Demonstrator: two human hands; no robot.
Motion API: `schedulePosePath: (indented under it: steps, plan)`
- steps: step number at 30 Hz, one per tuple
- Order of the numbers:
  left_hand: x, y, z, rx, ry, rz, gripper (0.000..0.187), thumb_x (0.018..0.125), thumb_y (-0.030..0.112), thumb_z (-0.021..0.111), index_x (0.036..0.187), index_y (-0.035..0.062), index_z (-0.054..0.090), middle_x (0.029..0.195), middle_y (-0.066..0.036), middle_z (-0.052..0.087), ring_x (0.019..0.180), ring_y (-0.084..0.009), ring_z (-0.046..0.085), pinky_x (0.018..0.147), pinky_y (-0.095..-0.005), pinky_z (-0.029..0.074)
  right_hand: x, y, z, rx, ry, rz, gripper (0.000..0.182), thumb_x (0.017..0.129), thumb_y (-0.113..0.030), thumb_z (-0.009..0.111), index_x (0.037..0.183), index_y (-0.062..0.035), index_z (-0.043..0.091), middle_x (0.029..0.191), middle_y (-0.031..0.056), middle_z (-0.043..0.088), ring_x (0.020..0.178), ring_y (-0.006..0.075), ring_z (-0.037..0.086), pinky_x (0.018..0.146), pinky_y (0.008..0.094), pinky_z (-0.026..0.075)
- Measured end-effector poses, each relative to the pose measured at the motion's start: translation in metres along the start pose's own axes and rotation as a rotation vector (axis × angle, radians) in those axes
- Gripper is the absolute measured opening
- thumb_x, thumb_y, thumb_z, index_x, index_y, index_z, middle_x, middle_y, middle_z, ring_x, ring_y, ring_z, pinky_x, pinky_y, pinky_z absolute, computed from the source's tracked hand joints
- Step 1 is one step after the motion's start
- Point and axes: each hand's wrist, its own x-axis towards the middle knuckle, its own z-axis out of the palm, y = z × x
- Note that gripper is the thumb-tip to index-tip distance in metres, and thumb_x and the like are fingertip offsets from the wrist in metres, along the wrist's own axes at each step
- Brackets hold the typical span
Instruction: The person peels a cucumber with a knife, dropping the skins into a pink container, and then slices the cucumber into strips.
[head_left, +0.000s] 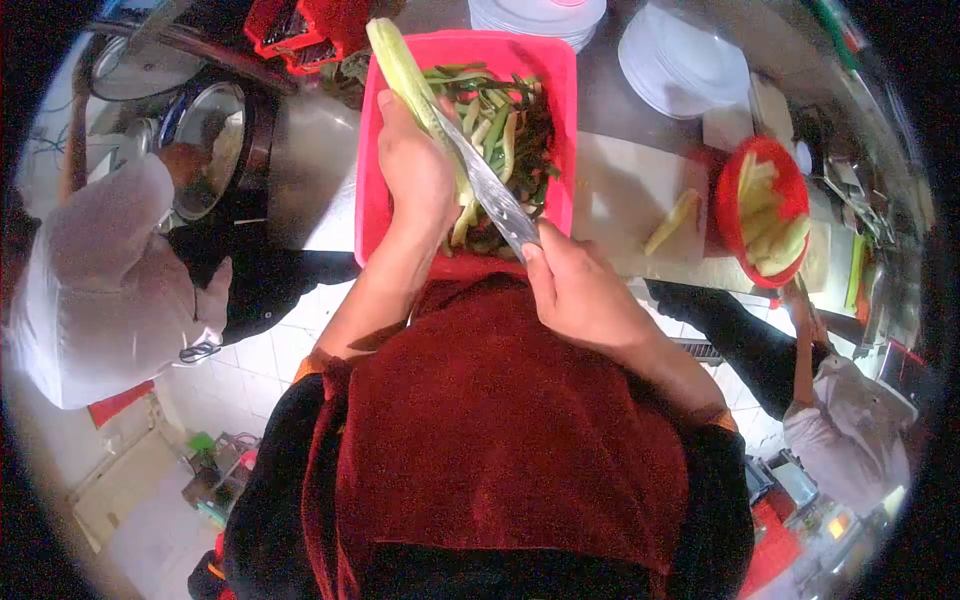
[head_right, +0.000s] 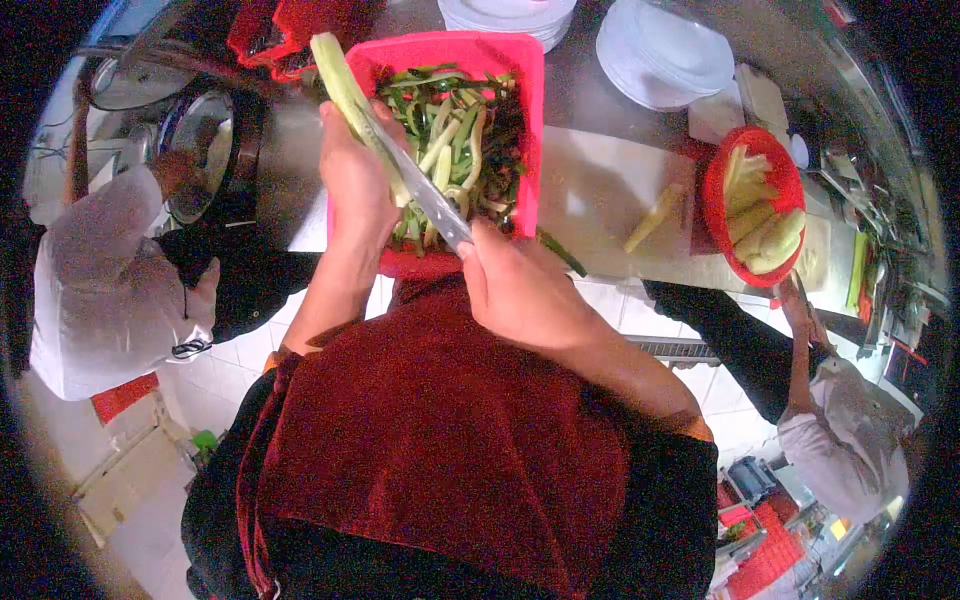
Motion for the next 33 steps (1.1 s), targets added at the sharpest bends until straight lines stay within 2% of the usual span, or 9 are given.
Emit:
schedulePosePath:
  steps: [12, 17, 18, 20, 21, 26, 28, 31, 33]
  plan:
    - [0.007, -0.021, -0.019, -0.374, -0.031, -0.142, 0.052, 0.1, 0.055, 0.03, 0.082, 0.0108, 0.051, 0.068, -0.005, 0.049, 0.058, -0.0194, 0.047, 0.053, -0.0319, 0.039, 0.01, 0.018, -0.002, 0.159, -0.071, -0.08, 0.016, 0.096, -0.016, 0.05, 0.097, -0.0007, 0.05, 0.076, 0.0276, 0.059, 0.075, 0.048, 0.06, 0.064, 0.0553, 0.044]
    - [0.0, -0.013, -0.018, -0.26, 0.272, -0.046, 0.048, 0.103, 0.051, 0.029, 0.091, 0.0093, 0.049, 0.075, -0.006, 0.052, 0.063, -0.018, 0.051, 0.06, -0.0319, 0.047, -0.001, 0.016, -0.002, 0.195, 0.053, -0.014, 0.018, 0.098, -0.018, 0.05, 0.096, 0.0, 0.052, 0.071, 0.0222, 0.06, 0.066, 0.0402, 0.062, 0.057, 0.0457, 0.044]
    - [0.004, -0.014, -0.027, -0.288, 0.247, -0.014, 0.047, 0.104, 0.05, 0.027, 0.093, 0.0092, 0.048, 0.078, -0.006, 0.052, 0.064, -0.0189, 0.051, 0.061, -0.0331, 0.047, 0.002, 0.02, -0.004, 0.192, 0.047, -0.026, 0.018, 0.098, -0.018, 0.05, 0.096, 0.0, 0.052, 0.071, 0.0222, 0.06, 0.066, 0.0402, 0.062, 0.057, 0.0457, 0.044]
    - [0.005, -0.023, -0.036, -0.268, 0.175, 0.06, 0.048, 0.104, 0.049, 0.025, 0.095, 0.0081, 0.048, 0.082, -0.008, 0.052, 0.07, -0.021, 0.053, 0.068, -0.0346, 0.047, 0.008, 0.03, -0.009, 0.468, 0.175, 0.147, 0.023, 0.1, -0.023, 0.051, 0.096, -0.0009, 0.054, 0.067, 0.0104, 0.06, 0.056, 0.0218, 0.058, 0.051, 0.0352, 0.042]
    - [0.0, -0.024, -0.034, -0.268, 0.175, 0.059, 0.048, 0.104, 0.049, 0.025, 0.095, 0.0081, 0.048, 0.082, -0.008, 0.052, 0.07, -0.021, 0.053, 0.068, -0.0346, 0.047, 0.015, 0.029, -0.018, 0.594, 0.036, 0.312, 0.024, 0.099, -0.027, 0.055, 0.102, -0.0033, 0.055, 0.068, 0.001, 0.057, 0.054, 0.0069, 0.051, 0.046, 0.0266, 0.039]
    - [-0.024, -0.048, -0.016, -0.291, -0.095, 0.111, 0.052, 0.105, 0.048, 0.02, 0.108, 0.0044, 0.048, 0.102, -0.012, 0.056, 0.101, -0.0236, 0.054, 0.093, -0.0377, 0.042, 0.06, 0.053, 0.027, 1.395, -0.015, 0.333, 0.025, 0.097, -0.026, 0.059, 0.115, -0.01, 0.052, 0.089, 0.0019, 0.064, 0.049, 0.0043, 0.042, 0.044, 0.0207, 0.038]
    - [-0.033, -0.056, -0.024, -0.207, -0.105, 0.078, 0.053, 0.106, 0.046, 0.02, 0.122, 0.0026, 0.046, 0.116, -0.013, 0.056, 0.109, -0.0233, 0.052, 0.098, -0.0384, 0.038, 0.068, 0.046, 0.025, 1.423, -0.088, 0.294, 0.025, 0.095, -0.026, 0.061, 0.114, -0.0116, 0.052, 0.097, 0.0009, 0.063, 0.049, 0.0034, 0.04, 0.044, 0.0196, 0.037]
    - [-0.034, -0.058, -0.04, -0.09, -0.438, 0.062, 0.052, 0.105, 0.044, 0.028, 0.14, 0.007, 0.036, 0.137, -0.013, 0.048, 0.124, -0.0267, 0.046, 0.102, -0.046, 0.035, 0.076, 0.056, 0.021, 1.529, 0.013, 0.281, 0.024, 0.093, -0.022, 0.064, 0.112, -0.0118, 0.052, 0.087, -0.001, 0.057, 0.052, 0.0029, 0.041, 0.042, 0.0196, 0.035]
    - [-0.027, -0.044, -0.061, -0.316, -0.759, -0.156, 0.103, 0.079, 0.073, 0.053, 0.15, 0.0054, 0.022, 0.151, -0.015, 0.034, 0.136, -0.0327, 0.036, 0.108, -0.0476, 0.033, 0.082, 0.063, 0.004, 1.499, -0.037, 0.277, 0.024, 0.092, -0.021, 0.065, 0.111, -0.0117, 0.053, 0.086, -0.0009, 0.056, 0.051, 0.0031, 0.041, 0.041, 0.0197, 0.034]
